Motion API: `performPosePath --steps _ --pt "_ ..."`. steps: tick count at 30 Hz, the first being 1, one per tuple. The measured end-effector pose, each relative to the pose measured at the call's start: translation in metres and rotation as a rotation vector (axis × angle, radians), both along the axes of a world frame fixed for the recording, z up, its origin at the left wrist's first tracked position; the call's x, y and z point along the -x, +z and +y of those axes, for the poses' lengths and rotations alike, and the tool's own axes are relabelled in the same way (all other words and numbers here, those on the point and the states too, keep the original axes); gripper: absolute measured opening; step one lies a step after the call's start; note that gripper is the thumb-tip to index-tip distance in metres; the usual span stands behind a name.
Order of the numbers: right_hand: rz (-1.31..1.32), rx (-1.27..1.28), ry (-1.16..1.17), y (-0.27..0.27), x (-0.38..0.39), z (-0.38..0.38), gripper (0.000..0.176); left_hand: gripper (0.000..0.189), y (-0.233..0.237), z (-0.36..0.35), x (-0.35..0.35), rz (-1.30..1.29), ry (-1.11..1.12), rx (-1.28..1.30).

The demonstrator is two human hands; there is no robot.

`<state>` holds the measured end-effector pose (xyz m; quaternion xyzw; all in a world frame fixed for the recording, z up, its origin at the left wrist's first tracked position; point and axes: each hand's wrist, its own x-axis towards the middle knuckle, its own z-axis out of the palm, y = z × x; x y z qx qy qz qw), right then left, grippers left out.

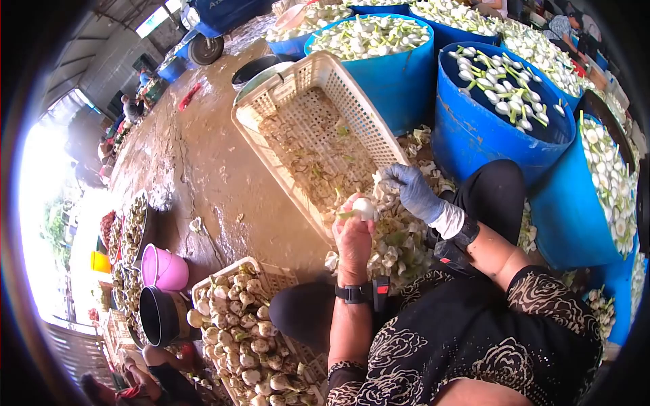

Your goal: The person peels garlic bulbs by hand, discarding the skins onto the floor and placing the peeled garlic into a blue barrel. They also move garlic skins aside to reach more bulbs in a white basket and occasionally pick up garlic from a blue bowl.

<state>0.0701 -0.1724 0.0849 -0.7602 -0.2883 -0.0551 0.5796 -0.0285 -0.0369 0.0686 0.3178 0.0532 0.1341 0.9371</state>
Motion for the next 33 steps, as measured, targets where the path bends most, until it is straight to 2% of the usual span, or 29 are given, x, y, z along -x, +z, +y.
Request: performPosePath --steps 2,3,4,6,7,8,10,11,12,14,15,16,19,20,22,23,25,27,28,30,31,32,33 --pt "0.551 -0.348 0.19 0.007 0.005 -0.005 0.014 0.042 -0.014 0.007 -0.004 -0.04 -0.056 0.102" --pt "-0.005 -0.382 0.138 0.001 0.002 0.001 0.021 0.04 -0.02 0.011 -0.005 -0.084 -0.11 0.203" --pt "-0.002 -0.385 0.135 -0.002 -0.001 -0.005 0.021 0.04 -0.025 0.013 -0.006 -0.08 -0.112 0.201" --pt "0.303 -0.069 0.38 -0.005 -0.005 -0.027 0.026 0.033 -0.033 0.018 -0.009 -0.187 -0.216 0.415" --pt "-0.077 0.348 0.335 -0.019 -0.009 -0.027 0.022 0.031 -0.029 0.017 -0.009 -0.207 -0.214 0.425" --pt "-0.073 0.345 0.33 -0.034 -0.008 -0.03 0.022 0.031 -0.026 0.017 -0.009 -0.203 -0.219 0.424" --pt "-0.194 0.593 0.184 -0.033 0.004 -0.028 0.005 0.031 -0.026 0.018 -0.011 -0.264 -0.289 0.391" --pt "0.019 0.374 0.301 -0.03 0.005 -0.032 0.024 0.033 -0.027 0.019 -0.012 -0.256 -0.293 0.356" --pt "0.024 0.375 0.302 -0.024 0.008 -0.03 0.024 0.033 -0.029 0.018 -0.013 -0.252 -0.292 0.358" --pt "-0.224 0.182 0.14 -0.012 0.016 -0.022 0.044 0.044 -0.033 0.017 -0.013 -0.277 -0.382 0.389" --pt "-0.222 0.19 0.164 -0.006 0.014 -0.021 0.05 0.053 -0.03 0.015 -0.012 -0.216 -0.383 0.381" --pt "-0.218 0.189 0.159 0.001 0.013 -0.019 0.05 0.053 -0.03 0.014 -0.012 -0.211 -0.389 0.38" --pt "-0.256 0.067 0.214 0.003 0.004 -0.013 0.028 0.052 -0.033 0.01 -0.013 -0.134 -0.355 0.338" --pt "-0.253 0.066 0.212 0.002 0.001 -0.015 0.028 0.052 -0.033 0.008 -0.013 -0.127 -0.35 0.378" --pt "-0.006 0.215 0.25 0.002 -0.001 -0.018 0.022 0.051 -0.036 0.008 -0.014 -0.119 -0.344 0.419" --pt "-0.002 0.214 0.25 0.001 -0.001 -0.017 0.022 0.05 -0.038 0.009 -0.015 -0.137 -0.363 0.417" --pt "-0.178 0.109 0.184 0.005 0.001 -0.011 0.031 0.048 -0.039 0.008 -0.016 -0.151 -0.384 0.415" --pt "-0.26 0.057 0.142 0.011 0.004 -0.008 0.036 0.044 -0.04 0.007 -0.015 -0.045 -0.39 0.411" --pt "-0.419 0.133 0.197 0.017 0.004 -0.008 0.038 0.044 -0.038 0.006 -0.013 -0.046 -0.4 0.412" --pt "-0.685 0.287 0.255 0.014 -0.002 -0.007 0.038 0.047 -0.032 0.001 -0.011 0.197 -0.333 0.184" --pt "-0.771 0.432 0.264 0.008 -0.003 -0.01 0.035 0.056 -0.034 0.006 -0.011 0.234 -0.432 0.053" --pt "-0.847 0.578 0.273 0.006 -0.003 -0.013 0.033 0.065 -0.04 0.011 -0.014 0.242 -0.501 -0.031" --pt "-0.753 0.798 0.373 0.009 -0.004 -0.014 0.028 0.067 -0.041 0.012 -0.012 0.239 -0.482 -0.085"
